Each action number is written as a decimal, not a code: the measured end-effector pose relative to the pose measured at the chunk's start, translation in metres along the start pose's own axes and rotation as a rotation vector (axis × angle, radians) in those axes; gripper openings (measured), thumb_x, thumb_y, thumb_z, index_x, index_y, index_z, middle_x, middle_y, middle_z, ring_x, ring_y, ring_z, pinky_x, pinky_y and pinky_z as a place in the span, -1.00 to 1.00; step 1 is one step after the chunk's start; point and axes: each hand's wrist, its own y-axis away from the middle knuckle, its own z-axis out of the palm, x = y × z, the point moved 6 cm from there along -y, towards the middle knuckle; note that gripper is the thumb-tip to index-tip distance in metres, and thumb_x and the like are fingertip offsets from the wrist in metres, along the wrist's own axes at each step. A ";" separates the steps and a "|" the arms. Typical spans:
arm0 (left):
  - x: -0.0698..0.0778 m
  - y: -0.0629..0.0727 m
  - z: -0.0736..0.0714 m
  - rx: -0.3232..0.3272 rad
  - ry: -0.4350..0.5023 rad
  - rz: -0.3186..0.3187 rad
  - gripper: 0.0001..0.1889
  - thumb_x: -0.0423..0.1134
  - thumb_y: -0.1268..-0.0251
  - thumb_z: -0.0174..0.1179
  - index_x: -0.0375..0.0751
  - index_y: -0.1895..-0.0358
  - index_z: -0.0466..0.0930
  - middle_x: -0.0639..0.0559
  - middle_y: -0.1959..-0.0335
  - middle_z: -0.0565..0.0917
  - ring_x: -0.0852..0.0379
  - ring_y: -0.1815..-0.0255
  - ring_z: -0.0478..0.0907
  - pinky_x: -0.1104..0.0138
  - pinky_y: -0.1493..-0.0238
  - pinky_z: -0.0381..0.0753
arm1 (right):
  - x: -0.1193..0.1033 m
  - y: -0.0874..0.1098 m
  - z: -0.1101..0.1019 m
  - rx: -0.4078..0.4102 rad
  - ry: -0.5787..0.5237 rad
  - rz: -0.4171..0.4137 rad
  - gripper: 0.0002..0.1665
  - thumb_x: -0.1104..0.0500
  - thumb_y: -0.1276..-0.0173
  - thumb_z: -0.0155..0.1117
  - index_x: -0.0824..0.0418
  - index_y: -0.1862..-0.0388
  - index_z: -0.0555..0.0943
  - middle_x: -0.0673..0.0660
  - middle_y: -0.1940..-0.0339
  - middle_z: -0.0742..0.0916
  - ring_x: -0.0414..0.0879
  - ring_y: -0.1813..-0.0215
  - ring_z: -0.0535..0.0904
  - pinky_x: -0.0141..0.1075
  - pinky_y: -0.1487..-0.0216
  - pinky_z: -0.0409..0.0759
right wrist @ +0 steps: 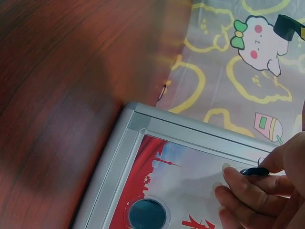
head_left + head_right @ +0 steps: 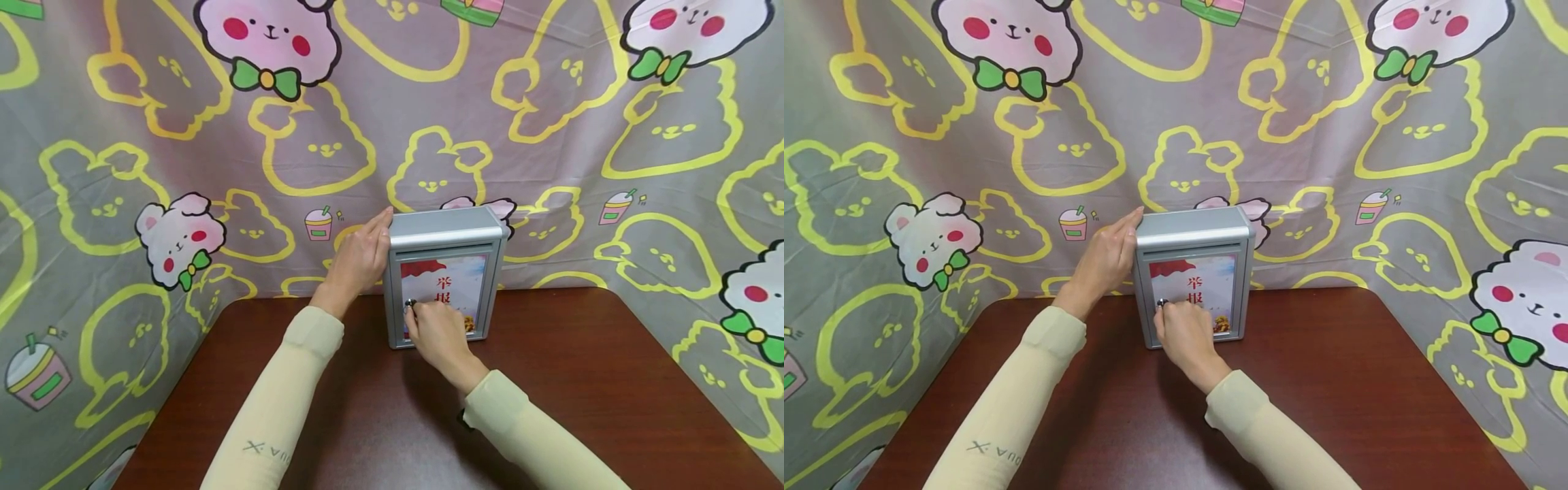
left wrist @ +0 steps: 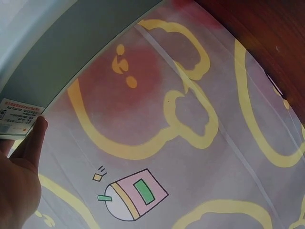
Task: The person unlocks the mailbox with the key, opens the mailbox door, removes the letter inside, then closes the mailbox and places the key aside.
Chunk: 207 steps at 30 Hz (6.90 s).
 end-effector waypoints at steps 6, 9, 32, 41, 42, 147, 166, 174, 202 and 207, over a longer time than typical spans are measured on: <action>0.000 0.000 -0.001 0.004 -0.001 0.005 -0.40 -0.04 -0.67 -0.38 -0.27 -0.54 0.30 -0.04 -0.55 0.36 -0.08 -0.45 0.43 0.14 -0.46 0.38 | 0.000 0.000 -0.001 -0.007 -0.006 -0.003 -0.48 0.10 -0.47 0.25 0.08 0.76 0.48 0.05 0.73 0.59 0.05 0.65 0.56 -0.19 0.75 0.33; 0.000 0.000 -0.001 0.003 -0.002 0.005 -0.40 -0.05 -0.67 -0.37 -0.28 -0.54 0.31 -0.03 -0.55 0.36 -0.08 -0.45 0.43 0.14 -0.47 0.38 | -0.001 0.000 -0.001 -0.002 -0.005 -0.008 -0.50 0.10 -0.46 0.25 0.09 0.75 0.50 0.05 0.72 0.61 0.07 0.63 0.58 -0.16 0.75 0.36; -0.002 0.001 0.001 -0.001 -0.004 0.006 -0.39 -0.02 -0.66 -0.39 -0.28 -0.55 0.29 -0.05 -0.55 0.35 -0.08 -0.46 0.41 0.16 -0.48 0.35 | -0.002 0.001 -0.001 -0.004 -0.018 -0.009 -0.51 0.13 -0.47 0.25 0.09 0.74 0.50 0.05 0.71 0.62 0.11 0.60 0.61 -0.13 0.75 0.38; -0.001 0.001 0.001 -0.002 -0.008 0.008 -0.38 -0.02 -0.66 -0.41 -0.27 -0.55 0.30 -0.04 -0.55 0.35 -0.08 -0.45 0.42 0.15 -0.47 0.37 | -0.003 0.001 -0.001 -0.004 -0.006 -0.009 -0.53 0.12 -0.47 0.24 0.11 0.71 0.53 0.07 0.68 0.65 0.15 0.57 0.63 -0.08 0.73 0.43; -0.001 0.001 0.001 -0.001 -0.006 0.009 -0.38 -0.02 -0.66 -0.41 -0.27 -0.54 0.30 -0.04 -0.55 0.35 -0.08 -0.45 0.42 0.15 -0.47 0.37 | -0.003 0.001 -0.001 -0.006 -0.006 -0.008 -0.53 0.12 -0.47 0.24 0.11 0.70 0.53 0.07 0.68 0.65 0.15 0.57 0.64 -0.08 0.73 0.43; -0.003 0.001 0.000 0.038 0.040 0.005 -0.41 -0.06 -0.66 -0.36 -0.28 -0.53 0.33 -0.04 -0.52 0.40 -0.07 -0.45 0.43 0.13 -0.47 0.38 | 0.008 0.032 -0.030 -0.128 -0.159 -0.032 -0.50 0.12 -0.47 0.28 -0.05 0.72 0.40 -0.18 0.74 0.41 -0.23 0.59 0.38 -0.30 0.59 0.36; -0.002 0.001 0.000 0.027 0.041 -0.009 -0.39 -0.03 -0.65 -0.39 -0.26 -0.54 0.31 -0.02 -0.53 0.38 -0.05 -0.47 0.41 0.15 -0.49 0.36 | 0.011 0.039 -0.037 -0.168 -0.167 -0.037 -0.43 0.12 -0.46 0.28 -0.04 0.75 0.29 -0.18 0.79 0.27 -0.26 0.64 0.23 -0.37 0.66 0.21; -0.003 0.001 0.001 0.008 0.036 -0.020 -0.40 -0.04 -0.66 -0.37 -0.25 -0.56 0.28 -0.03 -0.55 0.36 -0.05 -0.48 0.39 0.16 -0.50 0.32 | 0.012 0.041 -0.040 -0.163 -0.183 -0.043 -0.45 0.11 -0.46 0.30 -0.07 0.74 0.34 -0.20 0.78 0.29 -0.27 0.62 0.27 -0.37 0.64 0.25; -0.003 0.000 0.001 0.021 0.032 -0.020 -0.39 -0.04 -0.65 -0.41 -0.28 -0.53 0.32 -0.04 -0.54 0.38 -0.06 -0.47 0.40 0.14 -0.49 0.35 | 0.021 0.051 -0.049 -0.211 -0.353 -0.068 -0.47 0.20 -0.46 0.30 -0.07 0.72 0.38 -0.27 0.73 0.23 -0.37 0.61 0.18 -0.43 0.55 0.26; -0.003 0.001 0.001 0.022 0.035 -0.023 -0.39 -0.04 -0.66 -0.40 -0.28 -0.53 0.32 -0.03 -0.54 0.38 -0.07 -0.47 0.41 0.13 -0.49 0.35 | 0.024 0.054 -0.053 -0.211 -0.409 -0.081 -0.53 0.25 -0.44 0.31 -0.04 0.68 0.46 -0.28 0.71 0.28 -0.36 0.59 0.24 -0.44 0.53 0.33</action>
